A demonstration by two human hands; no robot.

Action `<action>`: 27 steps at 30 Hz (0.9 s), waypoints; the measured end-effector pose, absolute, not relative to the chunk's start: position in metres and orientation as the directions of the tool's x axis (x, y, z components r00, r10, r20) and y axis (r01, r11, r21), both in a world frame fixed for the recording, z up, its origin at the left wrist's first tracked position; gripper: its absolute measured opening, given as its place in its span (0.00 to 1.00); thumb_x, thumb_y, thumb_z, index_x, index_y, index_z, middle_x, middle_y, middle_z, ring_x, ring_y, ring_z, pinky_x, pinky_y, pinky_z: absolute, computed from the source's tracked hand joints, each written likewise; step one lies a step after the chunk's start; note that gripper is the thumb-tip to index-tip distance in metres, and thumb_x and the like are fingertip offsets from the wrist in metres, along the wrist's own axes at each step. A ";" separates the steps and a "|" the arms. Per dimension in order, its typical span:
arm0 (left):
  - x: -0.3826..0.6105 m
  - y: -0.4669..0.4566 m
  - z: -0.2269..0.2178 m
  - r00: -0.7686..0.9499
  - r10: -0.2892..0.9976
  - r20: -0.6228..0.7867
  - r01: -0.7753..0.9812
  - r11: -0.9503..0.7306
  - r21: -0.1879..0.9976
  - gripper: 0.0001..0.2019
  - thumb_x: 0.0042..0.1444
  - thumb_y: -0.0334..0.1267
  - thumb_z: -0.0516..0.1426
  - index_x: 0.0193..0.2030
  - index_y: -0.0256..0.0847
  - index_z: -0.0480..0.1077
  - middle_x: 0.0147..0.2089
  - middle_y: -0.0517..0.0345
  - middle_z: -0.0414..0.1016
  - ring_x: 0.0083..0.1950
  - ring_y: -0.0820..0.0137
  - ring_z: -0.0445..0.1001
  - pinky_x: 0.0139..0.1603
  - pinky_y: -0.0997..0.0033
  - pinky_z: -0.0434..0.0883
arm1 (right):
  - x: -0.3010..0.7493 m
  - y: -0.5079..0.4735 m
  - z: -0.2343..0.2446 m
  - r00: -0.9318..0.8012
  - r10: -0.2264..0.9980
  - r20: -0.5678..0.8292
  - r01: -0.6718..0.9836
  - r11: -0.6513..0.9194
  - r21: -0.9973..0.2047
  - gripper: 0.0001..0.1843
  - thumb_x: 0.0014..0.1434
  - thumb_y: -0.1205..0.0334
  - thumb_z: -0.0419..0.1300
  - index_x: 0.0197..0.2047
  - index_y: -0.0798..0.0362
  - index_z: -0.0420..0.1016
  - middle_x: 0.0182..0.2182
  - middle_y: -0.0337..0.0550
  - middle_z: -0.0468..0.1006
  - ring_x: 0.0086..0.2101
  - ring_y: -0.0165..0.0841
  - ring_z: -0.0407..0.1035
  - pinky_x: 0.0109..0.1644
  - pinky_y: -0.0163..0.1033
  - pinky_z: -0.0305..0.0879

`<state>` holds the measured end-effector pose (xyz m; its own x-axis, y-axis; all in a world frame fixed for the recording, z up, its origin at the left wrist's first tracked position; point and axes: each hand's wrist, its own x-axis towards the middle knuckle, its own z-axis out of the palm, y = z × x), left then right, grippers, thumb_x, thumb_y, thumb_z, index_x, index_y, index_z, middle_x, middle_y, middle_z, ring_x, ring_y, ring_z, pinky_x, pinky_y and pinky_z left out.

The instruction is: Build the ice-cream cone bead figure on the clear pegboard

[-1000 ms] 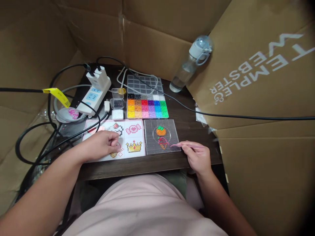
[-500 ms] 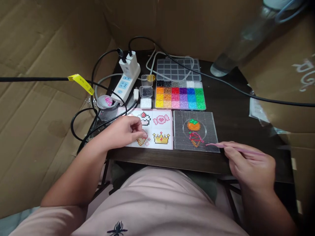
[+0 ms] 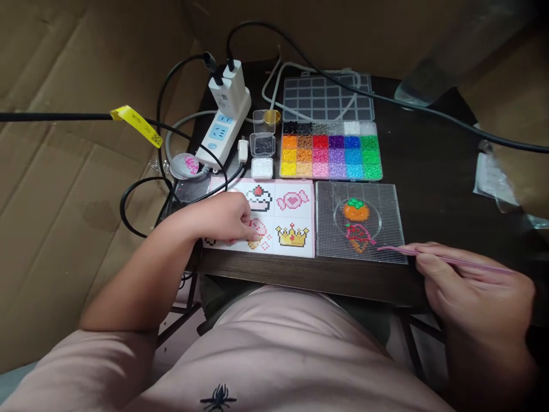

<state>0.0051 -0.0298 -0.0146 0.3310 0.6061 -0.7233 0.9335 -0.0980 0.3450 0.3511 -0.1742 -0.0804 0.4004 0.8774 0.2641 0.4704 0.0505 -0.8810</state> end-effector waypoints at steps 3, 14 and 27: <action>0.001 -0.028 -0.019 0.331 0.594 -0.734 0.922 -0.036 0.387 0.15 0.48 0.49 0.66 0.20 0.42 0.70 0.16 0.60 0.73 0.19 0.69 0.70 0.22 0.70 0.60 | 0.352 -0.174 -0.082 0.411 0.884 0.225 0.487 -0.004 -0.873 0.06 0.58 0.60 0.70 0.33 0.37 0.88 0.33 0.39 0.87 0.34 0.44 0.82 0.45 0.51 0.79; 0.000 -0.029 -0.021 0.342 0.608 -0.717 0.920 -0.063 0.386 0.22 0.54 0.54 0.63 0.19 0.42 0.68 0.14 0.64 0.68 0.17 0.72 0.65 0.22 0.71 0.58 | 0.351 -0.167 -0.070 0.312 0.931 0.191 0.535 -0.006 -0.845 0.08 0.60 0.58 0.66 0.32 0.46 0.88 0.31 0.43 0.87 0.32 0.39 0.82 0.42 0.45 0.80; -0.005 -0.026 -0.033 0.348 0.610 -0.712 0.927 -0.109 0.359 0.18 0.49 0.54 0.63 0.19 0.43 0.70 0.16 0.62 0.73 0.19 0.69 0.69 0.23 0.70 0.60 | 0.353 -0.171 -0.075 0.322 0.920 0.225 0.508 0.033 -0.861 0.06 0.59 0.59 0.68 0.33 0.46 0.87 0.32 0.42 0.87 0.33 0.40 0.82 0.46 0.48 0.80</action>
<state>-0.0053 -0.0260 -0.0325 0.3476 0.6104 -0.7117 0.9269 -0.1094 0.3589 0.3525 -0.1713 -0.0748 0.3222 0.9195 0.2251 0.5076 0.0329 -0.8609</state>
